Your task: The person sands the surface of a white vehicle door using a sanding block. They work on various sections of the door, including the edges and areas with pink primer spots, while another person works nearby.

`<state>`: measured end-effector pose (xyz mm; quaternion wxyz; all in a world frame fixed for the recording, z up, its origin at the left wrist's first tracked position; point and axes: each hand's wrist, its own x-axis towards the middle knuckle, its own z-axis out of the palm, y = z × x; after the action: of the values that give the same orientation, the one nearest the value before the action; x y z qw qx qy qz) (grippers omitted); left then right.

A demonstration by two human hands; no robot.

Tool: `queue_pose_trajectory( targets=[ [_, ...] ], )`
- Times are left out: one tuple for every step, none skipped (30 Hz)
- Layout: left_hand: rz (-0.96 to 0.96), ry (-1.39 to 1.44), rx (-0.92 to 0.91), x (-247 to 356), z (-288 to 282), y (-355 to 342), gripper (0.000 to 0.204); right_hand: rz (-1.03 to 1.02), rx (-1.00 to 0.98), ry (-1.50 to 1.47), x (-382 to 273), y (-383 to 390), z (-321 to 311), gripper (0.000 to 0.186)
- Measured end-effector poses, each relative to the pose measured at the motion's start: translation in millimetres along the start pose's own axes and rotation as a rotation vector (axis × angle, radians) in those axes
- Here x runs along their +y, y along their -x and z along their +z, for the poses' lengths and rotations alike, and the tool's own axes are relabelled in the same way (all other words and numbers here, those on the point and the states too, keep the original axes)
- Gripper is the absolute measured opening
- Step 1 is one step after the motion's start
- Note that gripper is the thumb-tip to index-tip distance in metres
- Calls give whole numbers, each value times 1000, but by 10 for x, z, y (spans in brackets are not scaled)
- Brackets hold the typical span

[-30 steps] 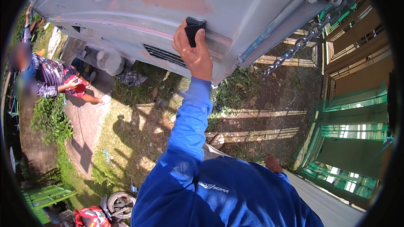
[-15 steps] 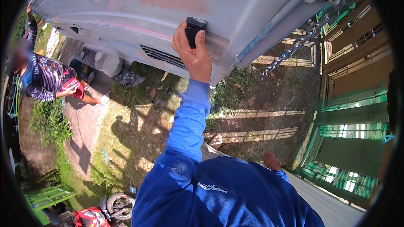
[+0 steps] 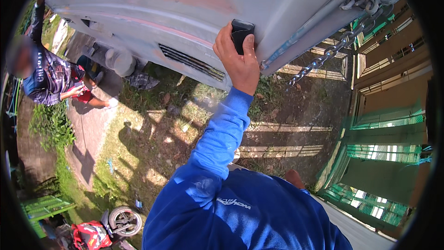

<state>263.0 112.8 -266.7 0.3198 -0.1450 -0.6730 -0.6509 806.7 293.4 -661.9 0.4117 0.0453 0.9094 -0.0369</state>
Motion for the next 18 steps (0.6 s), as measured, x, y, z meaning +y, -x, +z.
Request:
queue_pose_trajectory(
  targets=[
    [25,-16,-25,36,-49,-84,53,15,10,-17,7,37,44,20],
    [-106,140,1,-31,-130,-392,51,29,22,-34,8,68,92,19],
    [-237,293,27,-66,-182,-673,49,36,89,-44,18,118,146,18],
    [-185,236,55,-52,-200,-642,48,31,162,-40,82,115,186,18],
    [-131,180,73,-22,-116,-509,48,27,237,-47,95,89,201,18],
    [-78,118,84,-9,-16,-289,47,38,213,-29,72,61,181,18],
    [-19,57,95,14,45,-110,47,47,194,-11,57,7,108,18],
    [118,-214,27,53,24,62,50,58,169,5,13,-3,91,19],
    [44,-61,39,26,34,-47,51,31,189,-10,12,33,222,19],
    [-39,114,46,10,98,-314,51,29,211,-26,87,86,442,19],
    [-109,261,66,28,54,-555,52,-4,238,-36,131,45,566,20],
    [-94,194,55,214,-10,-728,55,33,202,-20,67,39,484,20],
    [-53,192,87,228,-80,-681,55,40,183,13,20,-48,207,20],
    [-26,196,115,139,-111,-589,55,59,152,44,-31,-89,28,20],
    [-14,220,128,22,-60,-461,55,55,135,26,-78,-95,18,20],
    [-6,171,89,-29,-32,-227,56,44,115,14,-82,-98,17,21],
    [40,96,64,-44,-25,-201,55,39,92,-4,-83,-70,75,22],
    [88,37,39,-38,6,-247,54,116,128,-133,-66,-46,246,23]
  ],
)
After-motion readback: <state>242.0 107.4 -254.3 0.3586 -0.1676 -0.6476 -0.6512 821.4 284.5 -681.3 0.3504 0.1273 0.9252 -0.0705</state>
